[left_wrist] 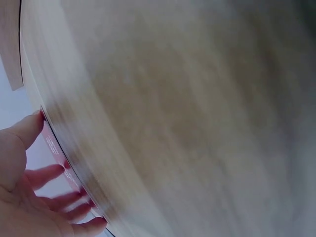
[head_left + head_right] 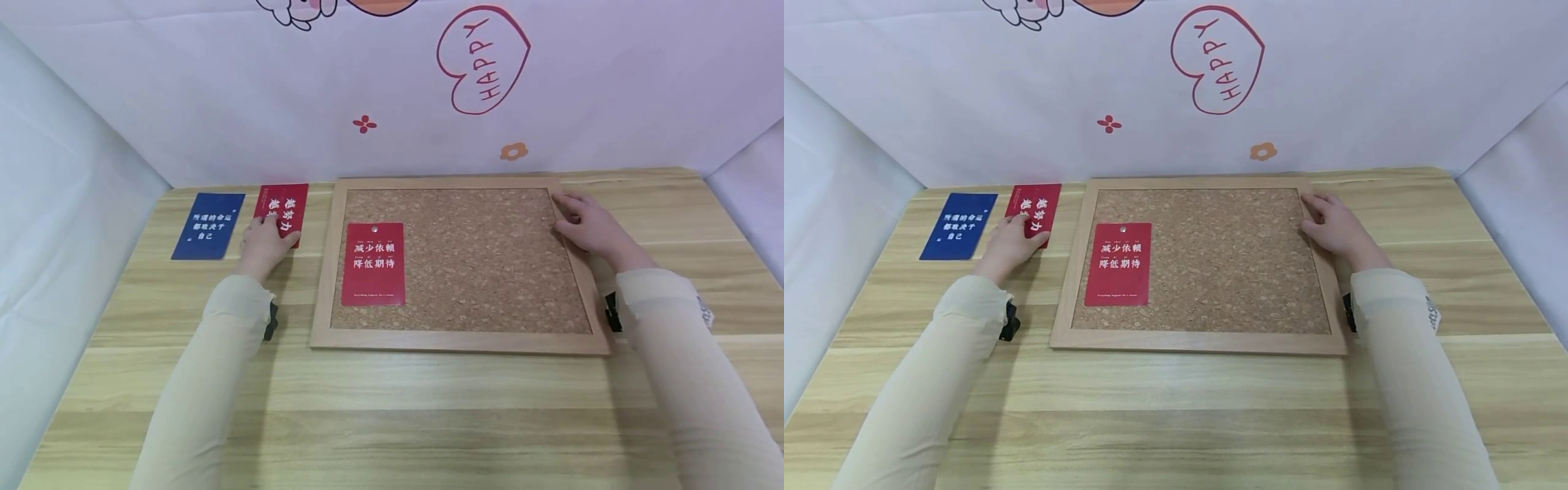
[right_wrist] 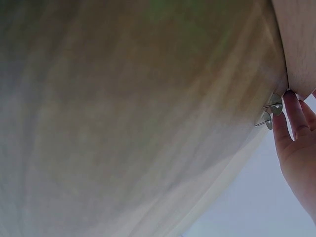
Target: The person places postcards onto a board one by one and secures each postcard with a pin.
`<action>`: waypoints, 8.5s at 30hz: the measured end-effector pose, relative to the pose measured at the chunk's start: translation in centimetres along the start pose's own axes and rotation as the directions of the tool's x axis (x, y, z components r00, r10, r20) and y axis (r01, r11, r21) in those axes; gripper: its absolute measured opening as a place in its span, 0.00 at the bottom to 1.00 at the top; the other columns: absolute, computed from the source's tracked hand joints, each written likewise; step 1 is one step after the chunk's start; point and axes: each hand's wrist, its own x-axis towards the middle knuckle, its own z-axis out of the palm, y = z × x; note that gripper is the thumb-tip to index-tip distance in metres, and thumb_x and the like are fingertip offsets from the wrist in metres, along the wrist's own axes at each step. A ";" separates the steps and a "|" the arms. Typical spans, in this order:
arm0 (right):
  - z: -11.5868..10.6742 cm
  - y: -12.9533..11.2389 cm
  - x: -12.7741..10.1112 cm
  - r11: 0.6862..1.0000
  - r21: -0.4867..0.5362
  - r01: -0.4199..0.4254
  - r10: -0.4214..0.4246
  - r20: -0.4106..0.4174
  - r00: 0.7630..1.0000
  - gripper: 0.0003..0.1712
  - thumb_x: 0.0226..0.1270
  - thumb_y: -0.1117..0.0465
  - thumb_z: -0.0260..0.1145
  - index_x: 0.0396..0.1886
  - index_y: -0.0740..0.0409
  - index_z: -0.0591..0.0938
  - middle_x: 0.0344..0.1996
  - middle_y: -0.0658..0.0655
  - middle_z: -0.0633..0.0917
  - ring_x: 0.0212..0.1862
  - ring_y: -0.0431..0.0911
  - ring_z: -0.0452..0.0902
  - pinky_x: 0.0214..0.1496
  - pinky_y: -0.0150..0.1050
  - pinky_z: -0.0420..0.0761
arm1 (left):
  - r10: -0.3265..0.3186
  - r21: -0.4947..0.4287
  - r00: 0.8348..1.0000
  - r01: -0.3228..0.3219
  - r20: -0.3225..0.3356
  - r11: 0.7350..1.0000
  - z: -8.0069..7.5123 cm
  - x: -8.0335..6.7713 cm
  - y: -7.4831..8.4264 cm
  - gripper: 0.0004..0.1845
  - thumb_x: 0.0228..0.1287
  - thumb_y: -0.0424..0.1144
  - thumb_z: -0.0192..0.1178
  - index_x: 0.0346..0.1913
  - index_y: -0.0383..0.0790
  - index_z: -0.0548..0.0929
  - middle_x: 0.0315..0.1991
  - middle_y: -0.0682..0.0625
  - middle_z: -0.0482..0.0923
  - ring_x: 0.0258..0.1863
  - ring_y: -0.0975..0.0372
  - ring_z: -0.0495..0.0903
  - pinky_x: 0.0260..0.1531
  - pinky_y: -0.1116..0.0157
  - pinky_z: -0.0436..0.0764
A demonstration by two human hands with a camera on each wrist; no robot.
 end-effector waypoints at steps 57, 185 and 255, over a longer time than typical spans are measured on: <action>0.0 0.1 0.1 1.000 0.011 -0.001 0.001 0.003 1.000 0.38 0.74 0.52 0.47 0.77 0.56 0.46 0.74 0.74 0.44 0.70 0.74 0.46 0.67 0.69 0.53 | -0.120 -0.156 0.983 0.098 -0.141 0.983 0.0 -0.4 0.3 0.46 0.58 0.50 0.65 0.68 0.28 0.54 0.63 0.25 0.52 0.64 0.37 0.51 0.66 0.43 0.55; -0.1 -0.2 0.0 1.000 0.005 0.012 -0.012 -0.002 1.000 0.38 0.73 0.53 0.48 0.76 0.59 0.46 0.71 0.79 0.48 0.66 0.74 0.53 0.67 0.68 0.55 | 0.348 -0.389 0.925 -0.267 0.155 0.882 5.1 -5.8 13.6 0.18 0.63 0.40 0.63 0.55 0.40 0.76 0.46 0.45 0.74 0.42 0.58 0.71 0.40 0.66 0.71; 0.0 -0.2 0.0 1.000 -0.002 -0.008 0.008 0.006 1.000 0.39 0.73 0.51 0.48 0.76 0.57 0.46 0.71 0.79 0.49 0.67 0.74 0.52 0.67 0.68 0.55 | 0.383 -0.336 0.872 -0.278 0.304 0.900 5.2 -5.1 13.5 0.47 0.58 0.43 0.66 0.75 0.43 0.50 0.44 0.46 0.76 0.40 0.60 0.73 0.40 0.66 0.73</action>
